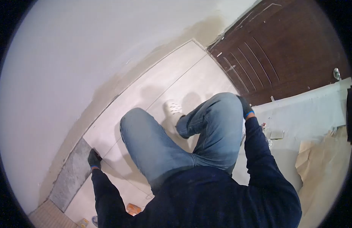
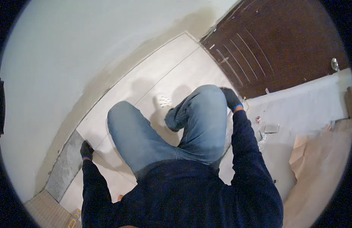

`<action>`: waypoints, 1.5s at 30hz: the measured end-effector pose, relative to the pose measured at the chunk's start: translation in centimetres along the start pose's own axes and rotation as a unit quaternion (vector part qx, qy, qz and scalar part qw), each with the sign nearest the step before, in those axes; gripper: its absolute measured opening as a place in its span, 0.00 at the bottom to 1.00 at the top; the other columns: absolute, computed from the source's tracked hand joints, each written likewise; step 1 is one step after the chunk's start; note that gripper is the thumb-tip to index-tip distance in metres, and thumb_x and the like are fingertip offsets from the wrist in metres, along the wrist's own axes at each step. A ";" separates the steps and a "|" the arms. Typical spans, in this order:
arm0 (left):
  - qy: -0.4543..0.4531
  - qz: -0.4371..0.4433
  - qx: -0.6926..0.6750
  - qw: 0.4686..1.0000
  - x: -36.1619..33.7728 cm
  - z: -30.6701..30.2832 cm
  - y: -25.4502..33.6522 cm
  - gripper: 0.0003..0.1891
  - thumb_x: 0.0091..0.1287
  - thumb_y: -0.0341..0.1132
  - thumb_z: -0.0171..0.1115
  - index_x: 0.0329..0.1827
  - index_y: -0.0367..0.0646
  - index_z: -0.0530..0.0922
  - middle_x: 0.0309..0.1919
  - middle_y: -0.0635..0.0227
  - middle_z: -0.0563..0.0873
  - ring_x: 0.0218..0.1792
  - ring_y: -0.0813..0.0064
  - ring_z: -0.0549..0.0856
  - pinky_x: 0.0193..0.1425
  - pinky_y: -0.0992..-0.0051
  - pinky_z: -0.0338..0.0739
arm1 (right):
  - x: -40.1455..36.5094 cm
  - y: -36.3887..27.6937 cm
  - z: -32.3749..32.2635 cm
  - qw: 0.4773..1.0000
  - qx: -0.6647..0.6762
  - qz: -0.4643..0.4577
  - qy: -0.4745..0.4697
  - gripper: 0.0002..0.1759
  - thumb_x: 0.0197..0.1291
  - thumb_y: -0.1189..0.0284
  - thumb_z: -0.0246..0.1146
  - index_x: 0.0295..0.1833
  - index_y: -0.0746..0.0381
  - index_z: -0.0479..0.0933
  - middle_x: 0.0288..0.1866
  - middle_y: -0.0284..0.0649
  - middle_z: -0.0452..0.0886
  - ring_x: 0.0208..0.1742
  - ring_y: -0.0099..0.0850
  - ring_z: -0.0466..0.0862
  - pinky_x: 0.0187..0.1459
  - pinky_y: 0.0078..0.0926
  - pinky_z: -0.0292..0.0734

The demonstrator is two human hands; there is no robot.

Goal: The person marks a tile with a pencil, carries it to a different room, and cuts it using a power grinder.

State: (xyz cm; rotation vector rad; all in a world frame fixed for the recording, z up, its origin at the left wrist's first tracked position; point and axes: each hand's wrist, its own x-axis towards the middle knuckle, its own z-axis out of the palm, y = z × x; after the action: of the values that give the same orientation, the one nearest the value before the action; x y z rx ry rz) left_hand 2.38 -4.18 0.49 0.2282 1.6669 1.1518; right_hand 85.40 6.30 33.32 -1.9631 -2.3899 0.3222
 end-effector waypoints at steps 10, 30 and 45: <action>0.121 0.300 0.446 0.834 1.8 -0.6 2.7 0.17 0.73 0.38 0.55 0.59 0.40 0.81 0.52 0.58 0.87 0.53 0.64 0.85 0.55 0.62 0.81 | 4.4 8.7 19.1 0.867 0.440 0.221 0.070 0.23 0.64 0.70 0.55 0.64 0.64 0.74 0.59 0.53 0.81 0.59 0.48 0.81 0.62 0.39 0.75; 0.309 0.785 0.532 -0.075 -32.0 72.2 62.7 0.33 0.76 0.59 0.44 0.75 0.45 0.67 0.72 0.66 0.72 0.77 0.53 0.61 0.79 0.46 0.52 | 40.5 18.5 20.9 0.542 0.707 0.424 0.164 0.27 0.70 0.48 0.57 0.46 0.63 0.82 0.30 0.42 0.84 0.22 0.28 0.81 0.25 0.28 0.82; 0.423 0.719 0.551 -0.002 -31.2 73.0 60.2 0.41 0.75 0.61 0.36 0.74 0.30 0.63 0.77 0.45 0.59 0.77 0.40 0.55 0.77 0.40 0.46 | 39.8 20.9 20.0 0.458 0.754 0.437 0.175 0.29 0.68 0.45 0.58 0.43 0.62 0.84 0.22 0.34 0.72 0.19 0.26 0.74 0.22 0.26 0.79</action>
State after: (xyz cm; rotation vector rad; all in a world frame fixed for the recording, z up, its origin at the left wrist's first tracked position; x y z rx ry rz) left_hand 53.48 48.78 67.60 -1.3066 -0.9295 -0.0727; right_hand 94.40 46.09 5.74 -1.4793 0.0117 1.2265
